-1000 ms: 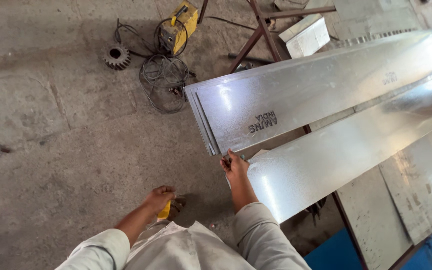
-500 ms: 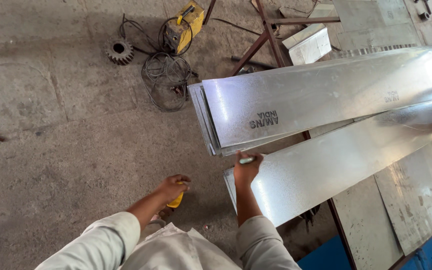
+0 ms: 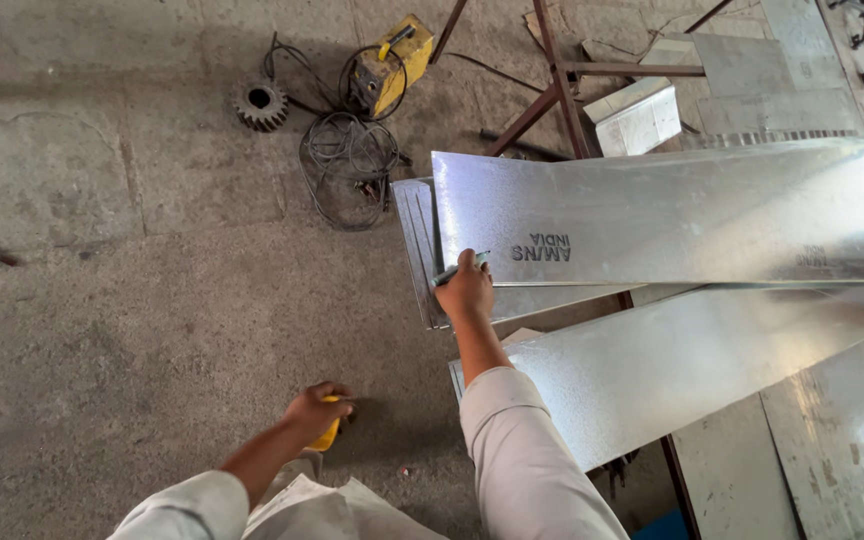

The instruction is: The person measures and marks multiple large metal sheets using a tape measure and a marker. They repeatedly position the tape measure along the edges of the sheets, make marks at specific intervals, and then move the sheets to a stack on the floor. The process is repeated for several sheets in a workshop setting.

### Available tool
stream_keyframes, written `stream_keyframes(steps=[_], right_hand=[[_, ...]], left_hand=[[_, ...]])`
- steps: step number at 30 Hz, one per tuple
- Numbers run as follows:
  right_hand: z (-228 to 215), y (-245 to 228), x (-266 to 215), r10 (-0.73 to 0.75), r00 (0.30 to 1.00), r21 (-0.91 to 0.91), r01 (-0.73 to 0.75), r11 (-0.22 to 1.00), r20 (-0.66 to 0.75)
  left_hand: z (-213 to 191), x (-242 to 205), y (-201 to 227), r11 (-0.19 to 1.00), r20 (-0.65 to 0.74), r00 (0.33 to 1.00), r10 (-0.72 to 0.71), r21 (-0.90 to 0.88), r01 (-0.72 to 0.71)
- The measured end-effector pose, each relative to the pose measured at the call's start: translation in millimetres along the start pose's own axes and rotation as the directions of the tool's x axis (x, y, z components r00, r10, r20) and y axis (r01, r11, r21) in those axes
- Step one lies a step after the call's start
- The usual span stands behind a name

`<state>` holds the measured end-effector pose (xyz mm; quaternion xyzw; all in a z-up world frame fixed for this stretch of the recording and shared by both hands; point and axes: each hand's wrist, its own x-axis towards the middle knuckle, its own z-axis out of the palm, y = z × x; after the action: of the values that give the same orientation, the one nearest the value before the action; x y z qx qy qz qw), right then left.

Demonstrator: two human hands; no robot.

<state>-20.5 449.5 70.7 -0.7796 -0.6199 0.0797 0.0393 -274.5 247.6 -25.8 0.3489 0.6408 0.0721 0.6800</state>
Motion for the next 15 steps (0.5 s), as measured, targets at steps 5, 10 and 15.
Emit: stream_keyframes(steps=[5,10,15], right_hand=[[-10,-13,6,0.008,0.999,-0.114,-0.002,0.994,0.050],[-47,-6,-14,-0.010,1.000,-0.021,0.010,1.000,-0.021],[-50,52,-111,0.009,0.995,0.047,-0.005,0.999,-0.104]], left_hand=[[-17,17,-53,0.986,-0.061,0.998,-0.021,-0.169,0.010],[-33,7,-54,0.953,-0.014,0.999,-0.044,-0.300,0.038],[-34,-5,-29,0.981,0.009,0.999,-0.047,-0.185,0.048]])
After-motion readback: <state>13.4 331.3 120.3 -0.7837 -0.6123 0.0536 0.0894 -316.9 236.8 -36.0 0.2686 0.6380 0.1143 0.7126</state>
